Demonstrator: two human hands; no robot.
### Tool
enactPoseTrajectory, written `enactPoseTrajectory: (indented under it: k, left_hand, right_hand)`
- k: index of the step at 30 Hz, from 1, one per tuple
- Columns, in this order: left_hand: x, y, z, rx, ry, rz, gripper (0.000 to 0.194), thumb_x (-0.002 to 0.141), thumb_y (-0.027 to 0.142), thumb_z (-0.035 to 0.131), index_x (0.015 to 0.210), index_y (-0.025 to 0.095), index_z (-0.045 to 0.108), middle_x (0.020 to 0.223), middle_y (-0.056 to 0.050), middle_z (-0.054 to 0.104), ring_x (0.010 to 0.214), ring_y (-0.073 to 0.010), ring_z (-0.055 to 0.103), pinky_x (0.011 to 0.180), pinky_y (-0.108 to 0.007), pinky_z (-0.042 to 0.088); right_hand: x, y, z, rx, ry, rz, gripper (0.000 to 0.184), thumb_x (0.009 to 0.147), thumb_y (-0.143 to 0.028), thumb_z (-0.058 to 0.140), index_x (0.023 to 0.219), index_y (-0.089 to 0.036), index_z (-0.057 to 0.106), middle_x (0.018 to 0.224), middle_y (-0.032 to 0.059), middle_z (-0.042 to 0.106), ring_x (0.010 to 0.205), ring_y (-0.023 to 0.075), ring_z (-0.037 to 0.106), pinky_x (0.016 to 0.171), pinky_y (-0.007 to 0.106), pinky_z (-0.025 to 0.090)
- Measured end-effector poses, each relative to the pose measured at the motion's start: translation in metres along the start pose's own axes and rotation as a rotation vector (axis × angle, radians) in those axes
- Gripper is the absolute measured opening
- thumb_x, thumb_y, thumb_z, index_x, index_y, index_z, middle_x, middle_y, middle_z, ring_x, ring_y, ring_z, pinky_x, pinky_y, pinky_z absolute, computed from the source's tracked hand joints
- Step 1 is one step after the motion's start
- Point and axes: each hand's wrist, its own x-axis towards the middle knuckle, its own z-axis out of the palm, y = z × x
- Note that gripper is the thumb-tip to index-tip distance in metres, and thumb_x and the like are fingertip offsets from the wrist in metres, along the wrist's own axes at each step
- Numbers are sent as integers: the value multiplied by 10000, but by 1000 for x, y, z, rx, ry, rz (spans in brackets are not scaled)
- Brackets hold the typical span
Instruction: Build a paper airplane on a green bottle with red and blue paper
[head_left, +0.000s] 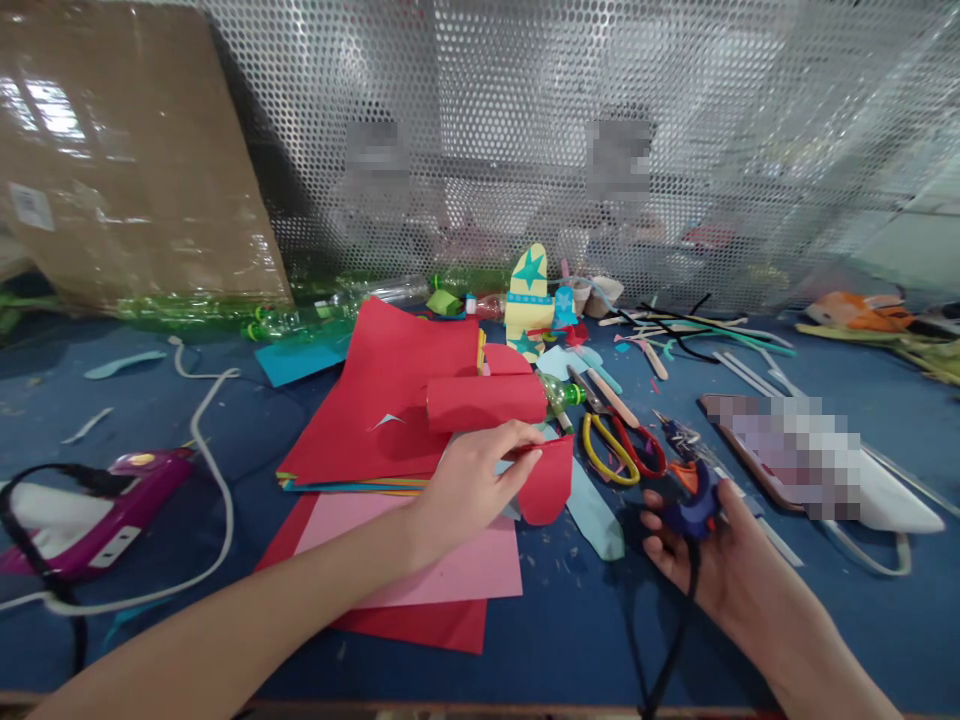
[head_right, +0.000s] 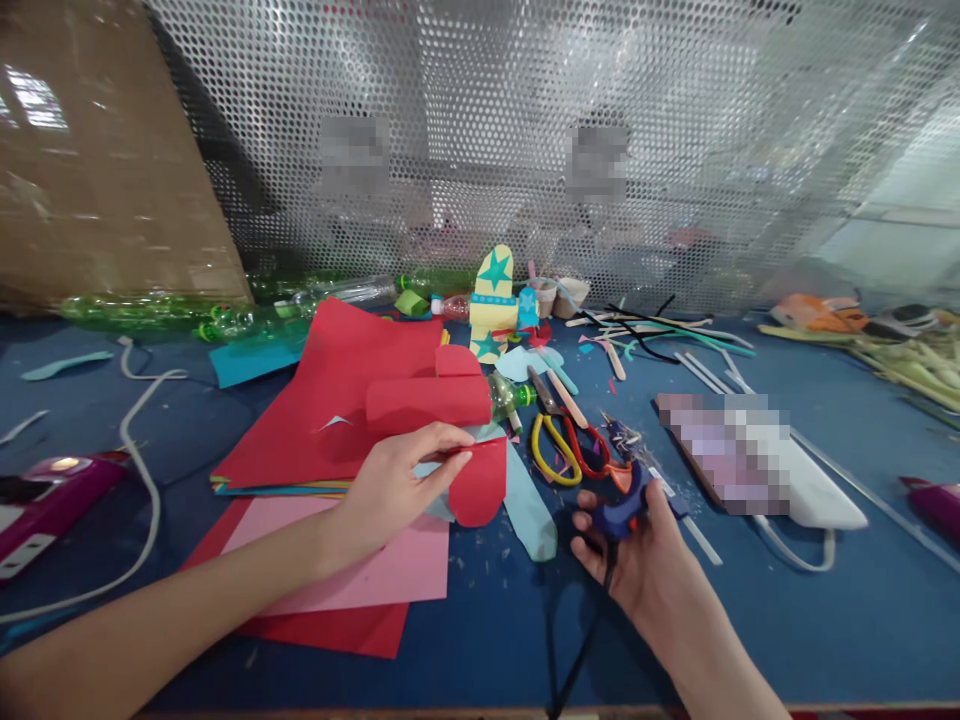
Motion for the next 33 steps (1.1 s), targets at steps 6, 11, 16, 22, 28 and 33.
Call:
enactPoseTrajectory:
  k: [6, 11, 16, 22, 28, 33]
  left_hand:
    - [-1, 1, -1, 14, -16, -5, 87, 859, 144, 563, 896, 207, 610, 863, 13, 728, 772, -131, 696, 703, -219, 557]
    - [0, 1, -2, -23, -30, -54, 93, 863, 159, 551, 903, 212, 616, 867, 16, 727, 788, -128, 694, 722, -212, 554]
    - [2, 1, 0, -96, -45, -124, 88, 860, 180, 547, 892, 215, 621, 873, 15, 725, 806, -128, 692, 746, -207, 548]
    - [2, 3, 0, -174, -43, -190, 92, 847, 192, 559, 889, 212, 638, 863, 14, 720, 793, -130, 687, 730, -210, 556]
    - [3, 2, -4, -177, -59, -173, 99, 842, 179, 563, 893, 203, 645, 863, 9, 721, 779, -124, 686, 733, -206, 554]
    - [3, 6, -6, -274, -68, -216, 90, 828, 153, 575, 876, 188, 642, 837, 2, 722, 762, -117, 690, 710, -189, 560]
  right_hand:
    - [4, -14, -1, -205, -95, 35, 466, 869, -575, 454, 806, -203, 728, 663, 65, 734, 516, 168, 673, 460, 262, 555]
    - [4, -25, -4, -693, -83, 55, 541, 902, -536, 421, 651, -134, 684, 546, 78, 686, 427, 106, 630, 355, 125, 441]
    - [-10, -31, 13, -1428, -179, -23, 521, 888, -531, 415, 532, -178, 556, 373, 23, 575, 264, 97, 489, 273, 166, 342]
    - [-11, -39, 63, -1526, -329, -1087, 230, 798, -295, 635, 1024, -251, 628, 1058, 66, 666, 925, 236, 649, 835, 362, 513]
    - [24, -35, 81, -1405, -709, -875, 344, 810, -186, 606, 1145, -260, 579, 1001, 19, 706, 844, 160, 678, 745, 283, 547]
    - [26, -27, 69, -1376, -675, -1010, 186, 834, -180, 584, 991, -249, 655, 919, 0, 734, 813, 150, 684, 716, 237, 538]
